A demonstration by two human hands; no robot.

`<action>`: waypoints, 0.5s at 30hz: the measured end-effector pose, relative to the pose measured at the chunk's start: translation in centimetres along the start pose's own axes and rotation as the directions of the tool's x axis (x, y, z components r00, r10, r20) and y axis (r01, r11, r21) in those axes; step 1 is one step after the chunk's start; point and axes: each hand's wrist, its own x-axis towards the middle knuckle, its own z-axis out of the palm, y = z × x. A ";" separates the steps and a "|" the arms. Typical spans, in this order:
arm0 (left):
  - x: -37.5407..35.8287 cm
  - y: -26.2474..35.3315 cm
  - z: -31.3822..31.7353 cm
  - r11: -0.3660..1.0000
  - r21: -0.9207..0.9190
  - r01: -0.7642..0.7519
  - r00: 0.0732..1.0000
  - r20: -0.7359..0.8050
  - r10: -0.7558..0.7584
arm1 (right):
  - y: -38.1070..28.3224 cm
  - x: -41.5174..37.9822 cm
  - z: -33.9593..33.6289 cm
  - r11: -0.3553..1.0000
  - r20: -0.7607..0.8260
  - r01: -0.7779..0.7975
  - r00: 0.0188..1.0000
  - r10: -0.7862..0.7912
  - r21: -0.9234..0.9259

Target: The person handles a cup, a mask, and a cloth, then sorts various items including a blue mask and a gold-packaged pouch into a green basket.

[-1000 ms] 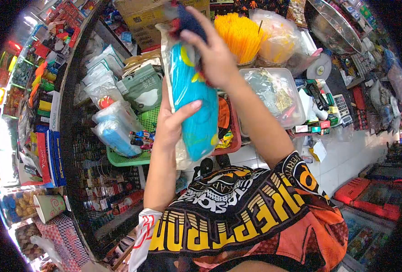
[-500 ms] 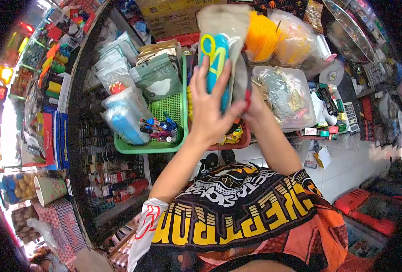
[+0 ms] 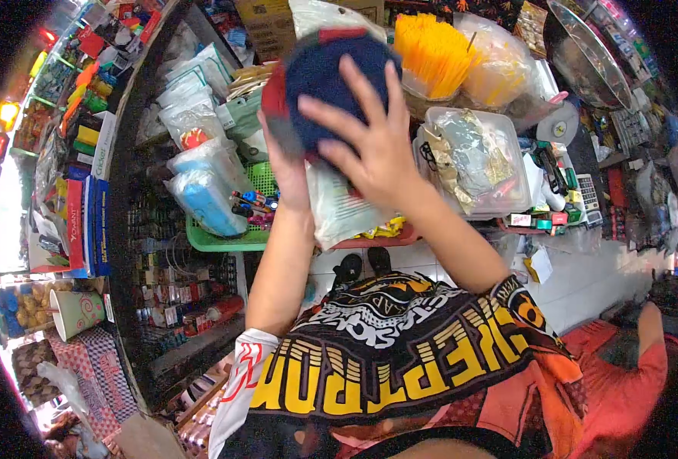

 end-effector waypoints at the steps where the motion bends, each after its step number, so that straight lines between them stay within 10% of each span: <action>1: -0.5 0.6 0.7 0.862 -0.418 0.286 0.946 0.269 -0.183 | 0.8 1.4 0.0 1.000 -0.083 -0.017 0.996 0.016 -0.014; 2: -1.1 0.9 1.1 0.496 -0.646 0.580 0.801 0.563 -0.203 | 1.4 2.8 -0.3 0.999 -0.169 -0.034 0.985 0.030 -0.024; 3: -1.7 0.8 1.2 0.495 -0.645 0.582 0.800 0.564 -0.205 | 1.7 4.1 -1.3 0.992 -0.175 -0.121 0.976 0.127 0.043; 6: -3.0 0.7 1.4 0.868 -0.113 0.483 0.869 0.185 -0.460 | 2.9 5.8 -1.9 0.939 -0.211 -0.108 0.960 0.184 0.328; 10: -2.3 0.3 1.0 0.750 -0.480 0.454 0.891 0.249 -0.380 | 1.7 2.6 -0.1 0.936 -0.063 -0.060 0.994 0.087 0.347; 14: -0.9 1.1 -0.4 0.982 -0.161 0.103 0.994 0.057 -0.095 | -1.3 -3.2 1.0 0.938 0.084 -0.037 0.996 0.008 0.346; 15: 0.3 0.2 -2.8 0.662 -0.615 0.430 0.859 0.504 -0.090 | -2.0 -4.5 0.9 0.938 0.137 -0.032 0.990 -0.016 0.345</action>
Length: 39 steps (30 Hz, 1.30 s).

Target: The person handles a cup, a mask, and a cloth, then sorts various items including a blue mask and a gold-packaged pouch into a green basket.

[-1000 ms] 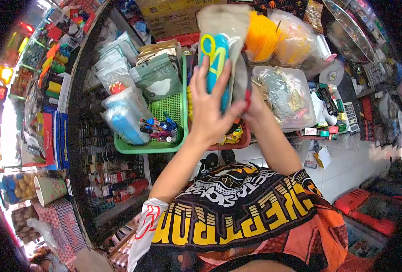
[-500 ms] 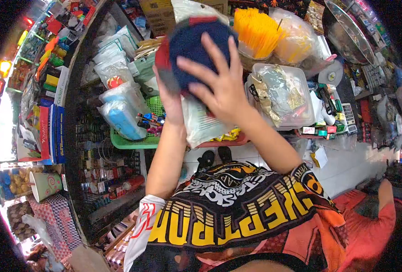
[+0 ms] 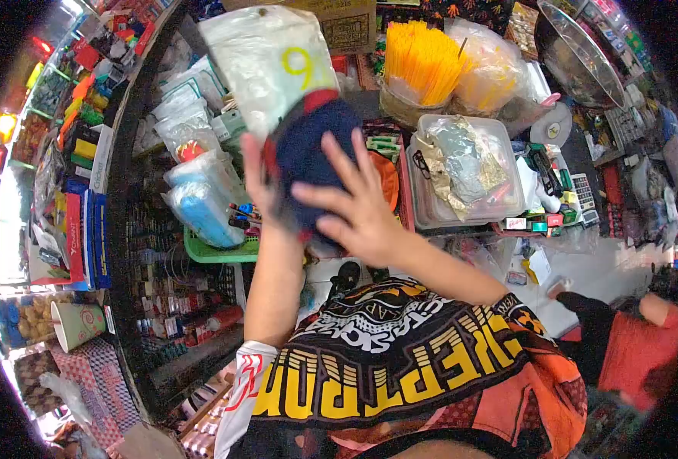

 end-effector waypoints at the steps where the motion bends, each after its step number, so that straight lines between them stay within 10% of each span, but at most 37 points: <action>1: 0.1 0.0 0.6 0.990 -0.125 0.064 0.998 0.026 -0.062 | -0.6 -0.8 0.1 1.000 0.048 0.007 0.999 -0.007 -0.012; 7: 1.0 -1.1 -0.3 0.978 -0.180 -0.110 0.986 0.103 0.130 | 0.4 3.1 -1.5 0.968 -0.146 -0.006 0.989 -0.032 -0.252; 9: 0.3 -2.3 1.5 0.783 0.597 -0.175 0.889 -0.246 0.387 | 0.6 5.1 -2.7 0.953 -0.255 -0.013 0.964 -0.068 -0.302; 11: 0.3 -3.4 2.4 0.965 0.244 -0.096 0.971 -0.190 0.145 | 1.7 6.8 -3.5 0.954 -0.346 0.011 0.931 -0.119 -0.298; 13: -0.5 -3.2 1.9 0.856 0.498 0.141 0.977 -0.207 -0.040 | 2.3 8.0 -4.1 0.966 -0.422 0.034 0.895 -0.143 -0.255; 16: -0.1 -2.9 2.0 0.863 0.276 0.423 0.876 -0.370 -0.310 | 6.0 9.3 -5.6 1.000 -0.335 0.002 0.942 0.001 0.010; 19: -0.8 -3.3 0.1 0.973 0.025 0.231 0.910 -0.359 -0.207 | 6.3 8.0 -9.8 0.936 -0.338 -0.272 0.879 0.337 0.226; 20: -0.4 -3.2 1.0 0.985 0.024 0.169 0.925 -0.349 -0.151 | 5.9 6.4 -11.3 0.917 -0.488 -0.359 0.840 0.237 -0.172; 23: 0.5 -2.8 2.9 0.960 -0.240 0.147 0.970 -0.156 -0.187 | 7.1 1.4 -14.2 0.927 -0.564 -0.333 0.805 0.184 -0.173; 27: -1.8 -0.4 -3.9 0.998 0.036 0.050 0.946 -0.323 -0.036 | 11.0 -4.9 -14.5 0.710 -0.462 -0.548 0.818 0.343 -0.443; 30: -2.1 -0.8 -3.6 0.983 -0.168 0.076 0.945 -0.301 -0.124 | 6.9 -3.5 -12.4 0.662 -0.507 -0.511 0.833 0.222 -0.548; 32: -1.5 -0.5 -2.9 0.981 -0.180 0.068 0.942 -0.311 -0.123 | 5.3 -2.0 -10.4 0.882 -0.506 -0.346 0.850 0.150 -0.320; 34: -1.3 -0.1 -2.6 0.981 -0.180 0.072 0.951 -0.285 -0.122 | 3.7 -1.3 -7.3 0.906 -0.251 -0.409 0.871 0.423 0.107; 37: -1.4 1.8 -5.9 0.901 -0.385 0.198 0.958 -0.120 -0.261 | 8.1 -2.8 -1.2 0.880 -0.021 -0.470 0.881 0.473 0.074; 39: -2.1 3.2 -6.2 0.916 -0.337 0.218 0.943 -0.169 -0.286 | 11.2 -3.7 2.1 0.799 -0.020 -0.512 0.845 0.534 -0.316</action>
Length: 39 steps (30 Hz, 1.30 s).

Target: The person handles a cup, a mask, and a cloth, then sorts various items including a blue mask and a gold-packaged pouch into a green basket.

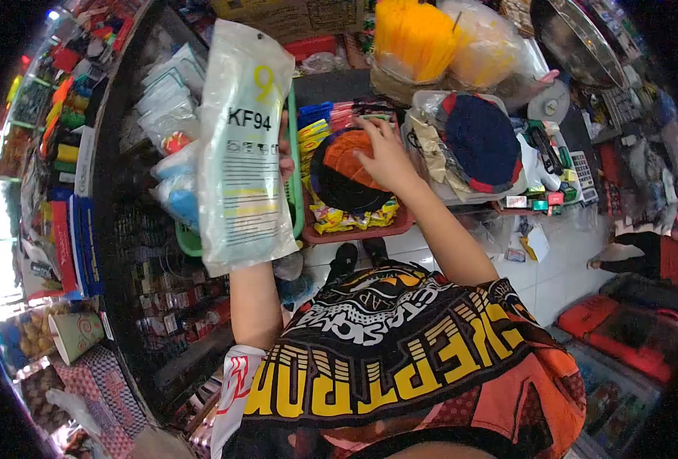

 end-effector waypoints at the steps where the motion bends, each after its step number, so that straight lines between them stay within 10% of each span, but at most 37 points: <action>1: -0.8 -0.7 0.5 0.996 0.041 -0.078 0.992 -0.098 0.082 | 0.1 0.3 0.8 1.000 0.004 0.014 1.000 -0.014 0.007; 3: -2.1 -1.0 -0.3 0.977 0.143 -0.159 0.957 -0.219 0.188 | 0.6 0.7 1.9 0.933 0.067 -0.284 0.950 0.305 -0.220; 9: -2.6 -2.4 3.3 0.875 0.456 -0.161 0.913 -0.268 0.308 | 2.0 0.8 3.0 0.911 0.109 -0.298 0.934 0.340 -0.286; 12: -1.8 -3.7 5.6 0.533 0.820 -0.207 0.730 -0.233 0.642 | 0.3 0.9 1.5 0.948 0.142 -0.229 0.954 0.264 -0.223; 16: -2.3 -2.8 5.3 0.522 0.827 -0.211 0.707 -0.240 0.665 | -2.3 2.2 -1.8 0.837 -0.088 -0.013 0.993 0.073 0.547; 18: -2.8 -2.8 5.7 0.838 0.513 -0.188 0.830 -0.374 0.415 | -6.1 2.6 -5.6 0.629 -0.212 0.108 0.973 0.092 0.770; 22: -2.8 -3.9 5.7 0.776 0.552 -0.304 0.797 -0.299 0.525 | -10.4 1.0 -10.6 0.706 -0.343 0.384 0.916 -0.208 0.595; 26: -2.1 -4.2 2.4 0.861 0.171 -0.480 0.876 0.036 0.481 | -13.4 -1.3 -9.3 0.700 0.045 0.630 0.732 -0.680 0.335; 30: -1.4 -4.8 3.4 0.884 0.130 -0.449 0.876 0.260 0.407 | -12.5 -0.3 -4.4 0.786 -0.008 0.601 0.795 -0.606 0.142; 31: -0.8 -6.3 7.1 0.614 0.666 -0.423 0.749 -0.124 0.651 | -12.8 0.5 -5.2 0.810 -0.044 0.586 0.809 -0.587 -0.027; 32: -0.5 -6.8 7.8 0.599 0.699 -0.390 0.791 -0.078 0.606 | -13.0 1.7 -5.5 0.812 -0.043 0.583 0.811 -0.584 -0.027; 34: -0.7 -6.8 6.7 0.913 0.285 -0.294 0.953 0.019 0.301 | -13.4 4.2 -5.9 0.755 -0.409 0.538 0.827 -0.387 0.375; 39: -0.2 -7.7 7.9 0.788 0.535 -0.305 0.912 -0.075 0.404 | -13.8 5.6 -6.3 0.827 -0.266 0.466 0.879 -0.395 0.314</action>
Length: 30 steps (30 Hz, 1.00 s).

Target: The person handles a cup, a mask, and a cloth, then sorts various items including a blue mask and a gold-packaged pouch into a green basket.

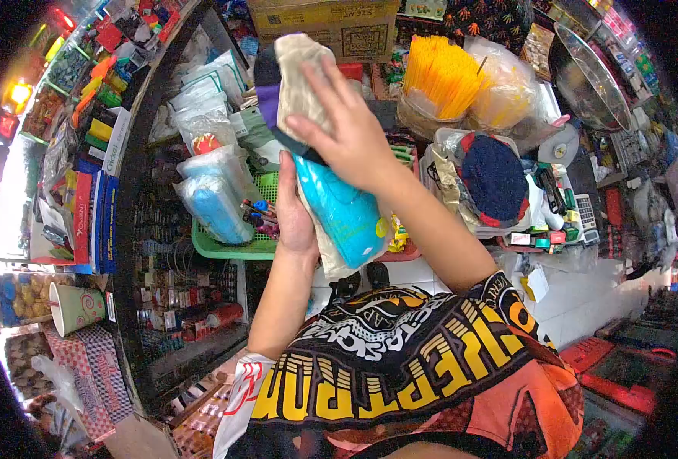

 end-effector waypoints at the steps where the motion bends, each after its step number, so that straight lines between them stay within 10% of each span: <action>1: 0.0 -0.1 0.3 0.996 0.084 -0.033 0.995 -0.093 0.041 | -0.3 -0.4 0.1 0.995 0.064 0.056 0.997 -0.050 -0.084; 9: 1.2 0.7 -0.2 0.954 0.236 -0.183 0.973 -0.093 0.210 | -3.3 -8.3 -0.8 0.948 0.331 0.266 0.923 -0.199 -0.173; 15: 1.3 0.7 0.2 0.923 0.300 -0.241 0.963 -0.042 0.266 | -1.7 -1.8 -1.9 0.939 -0.052 0.174 0.979 -0.197 -0.298; 18: 0.8 0.4 -0.1 0.995 0.058 -0.078 0.995 0.069 0.074 | -0.6 1.0 -1.7 0.998 -0.097 0.011 0.995 -0.004 0.064; 20: 0.6 1.2 -0.6 0.959 0.157 0.234 0.971 -0.078 -0.224 | 0.3 2.0 -1.7 0.996 -0.151 -0.019 0.988 0.031 0.083; 23: 0.3 1.3 -1.2 0.945 0.204 0.254 0.967 -0.055 -0.248 | 4.0 3.6 -1.9 0.993 -0.359 0.011 0.932 -0.054 -0.120; 25: -0.4 1.5 -1.7 0.930 0.175 0.322 0.946 -0.025 -0.323 | 5.7 4.6 -3.1 0.969 -0.423 0.013 0.901 0.095 0.245; 27: -0.8 1.3 -1.3 0.990 0.067 0.123 0.988 0.084 -0.128 | 5.7 3.4 -4.3 0.667 -0.298 -0.141 0.813 0.500 0.732; 30: 0.4 1.9 -1.2 0.996 0.081 0.045 0.999 -0.013 -0.044 | 4.0 -0.9 -5.0 -0.138 0.304 -0.272 0.815 0.493 0.952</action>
